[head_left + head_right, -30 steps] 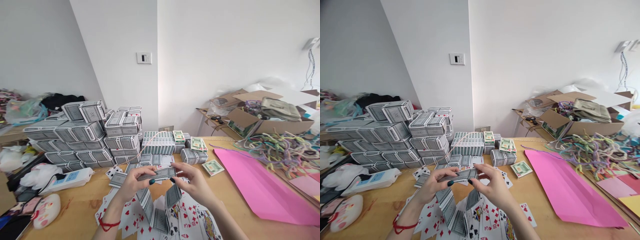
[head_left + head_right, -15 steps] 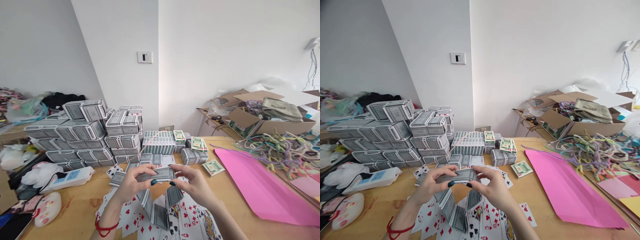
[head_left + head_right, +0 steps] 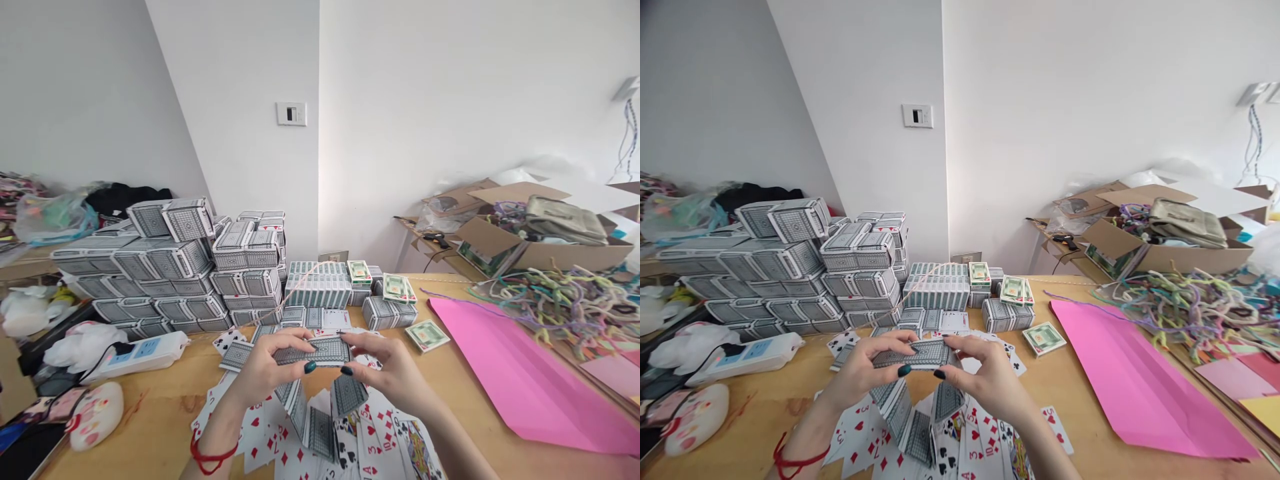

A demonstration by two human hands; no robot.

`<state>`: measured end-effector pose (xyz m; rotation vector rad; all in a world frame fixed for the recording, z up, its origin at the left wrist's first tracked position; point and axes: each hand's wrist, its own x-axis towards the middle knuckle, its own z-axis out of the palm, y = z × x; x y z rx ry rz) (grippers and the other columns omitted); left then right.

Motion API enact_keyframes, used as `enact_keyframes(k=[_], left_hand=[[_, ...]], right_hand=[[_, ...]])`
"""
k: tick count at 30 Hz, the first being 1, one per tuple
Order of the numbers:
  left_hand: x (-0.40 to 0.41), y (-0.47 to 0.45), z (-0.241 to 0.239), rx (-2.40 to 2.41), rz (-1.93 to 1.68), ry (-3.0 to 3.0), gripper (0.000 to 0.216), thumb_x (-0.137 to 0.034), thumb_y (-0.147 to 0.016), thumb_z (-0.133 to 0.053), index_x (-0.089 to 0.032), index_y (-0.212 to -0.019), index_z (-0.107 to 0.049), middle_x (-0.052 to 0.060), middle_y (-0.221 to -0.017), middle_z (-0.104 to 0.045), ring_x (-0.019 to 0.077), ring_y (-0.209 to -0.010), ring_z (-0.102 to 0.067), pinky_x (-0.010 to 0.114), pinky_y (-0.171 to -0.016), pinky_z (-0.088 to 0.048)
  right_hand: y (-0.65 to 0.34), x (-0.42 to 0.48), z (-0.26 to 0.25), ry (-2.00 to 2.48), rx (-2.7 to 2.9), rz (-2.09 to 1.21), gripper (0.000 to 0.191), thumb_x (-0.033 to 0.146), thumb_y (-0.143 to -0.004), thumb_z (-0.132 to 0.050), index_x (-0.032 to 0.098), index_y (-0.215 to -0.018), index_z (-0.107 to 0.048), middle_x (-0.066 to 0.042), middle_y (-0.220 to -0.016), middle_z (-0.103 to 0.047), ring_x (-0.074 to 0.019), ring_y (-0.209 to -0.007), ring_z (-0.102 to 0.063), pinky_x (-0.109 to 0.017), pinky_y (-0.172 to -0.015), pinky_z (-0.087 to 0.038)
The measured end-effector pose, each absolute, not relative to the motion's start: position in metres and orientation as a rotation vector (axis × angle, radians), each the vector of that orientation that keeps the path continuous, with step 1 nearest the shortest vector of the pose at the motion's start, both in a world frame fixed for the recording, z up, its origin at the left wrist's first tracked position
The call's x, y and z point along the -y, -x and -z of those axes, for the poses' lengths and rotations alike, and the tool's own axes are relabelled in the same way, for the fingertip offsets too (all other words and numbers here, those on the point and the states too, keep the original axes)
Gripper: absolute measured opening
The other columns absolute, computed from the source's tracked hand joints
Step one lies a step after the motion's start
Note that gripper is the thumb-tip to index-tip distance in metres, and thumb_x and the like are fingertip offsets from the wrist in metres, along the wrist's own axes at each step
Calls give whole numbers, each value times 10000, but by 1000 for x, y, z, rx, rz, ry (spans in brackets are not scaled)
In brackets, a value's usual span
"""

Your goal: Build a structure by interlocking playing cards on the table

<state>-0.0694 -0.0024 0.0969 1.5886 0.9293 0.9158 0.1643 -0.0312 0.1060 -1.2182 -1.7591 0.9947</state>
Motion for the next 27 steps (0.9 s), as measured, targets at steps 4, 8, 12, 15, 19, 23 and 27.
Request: enact_keyframes(k=[4, 8, 12, 15, 19, 23, 27], left_hand=[[4, 69, -98, -936, -919, -1609, 195, -288, -624, -693, -184, -788, -707, 98, -1089, -598, 263, -992, -560, 356, -865, -434], [4, 69, -101, -931, -917, -1627, 179, -274, -624, -690, -185, -778, -707, 97, -1074, -595, 263, -981, -562, 358, -862, -433], [5, 68, -102, -934, -936, -1632, 164, -251, -615, -686, -187, -765, -705, 91, -1064, -596, 263, -987, -556, 365, -875, -423], [5, 67, -101, -930, -916, -1642, 170, -255, -621, -682, -191, -777, -704, 89, -1076, -593, 264, -995, -551, 369, -879, -420], [4, 67, -101, -926, -909, -1656, 171, -253, -626, -682, -191, -784, -705, 91, -1086, -590, 266, -1009, -543, 369, -887, -411], [4, 67, -101, -931, -905, -1673, 167, -253, -627, -683, -191, -780, -706, 91, -1082, -594, 265, -1022, -533, 367, -899, -396], [4, 67, -102, -931, -906, -1672, 175, -274, -619, -688, -191, -772, -704, 89, -1082, -595, 264, -1015, -535, 360, -885, -401]], right_hand=[[-165, 31, -104, 1195, 1754, -1026, 434, 396, -709, -651, 191, -1090, -622, -95, -1025, -660, -230, -877, -606, -393, -817, -479], [-165, 31, -104, 1185, 1755, -1026, 427, 392, -714, -649, 200, -1094, -622, -93, -1017, -663, -236, -874, -606, -405, -815, -478], [-165, 30, -104, 1171, 1762, -1011, 430, 398, -707, -655, 207, -1091, -625, -88, -990, -671, -240, -867, -612, -415, -814, -480], [-165, 31, -104, 1181, 1768, -1011, 421, 397, -711, -652, 207, -1086, -627, -91, -989, -671, -240, -862, -616, -417, -807, -484], [-165, 31, -101, 1146, 1709, -1095, 565, 384, -707, -662, 229, -1228, -505, -106, -1133, -614, -247, -950, -599, -434, -835, -479], [-166, 29, -96, 1122, 1683, -1141, 621, 366, -702, -674, 223, -1267, -457, -114, -1202, -571, -247, -1009, -579, -438, -876, -464], [-166, 28, -92, 1145, 1698, -1104, 569, 361, -696, -680, 212, -1219, -514, -110, -1225, -552, -248, -1004, -577, -456, -905, -448]])
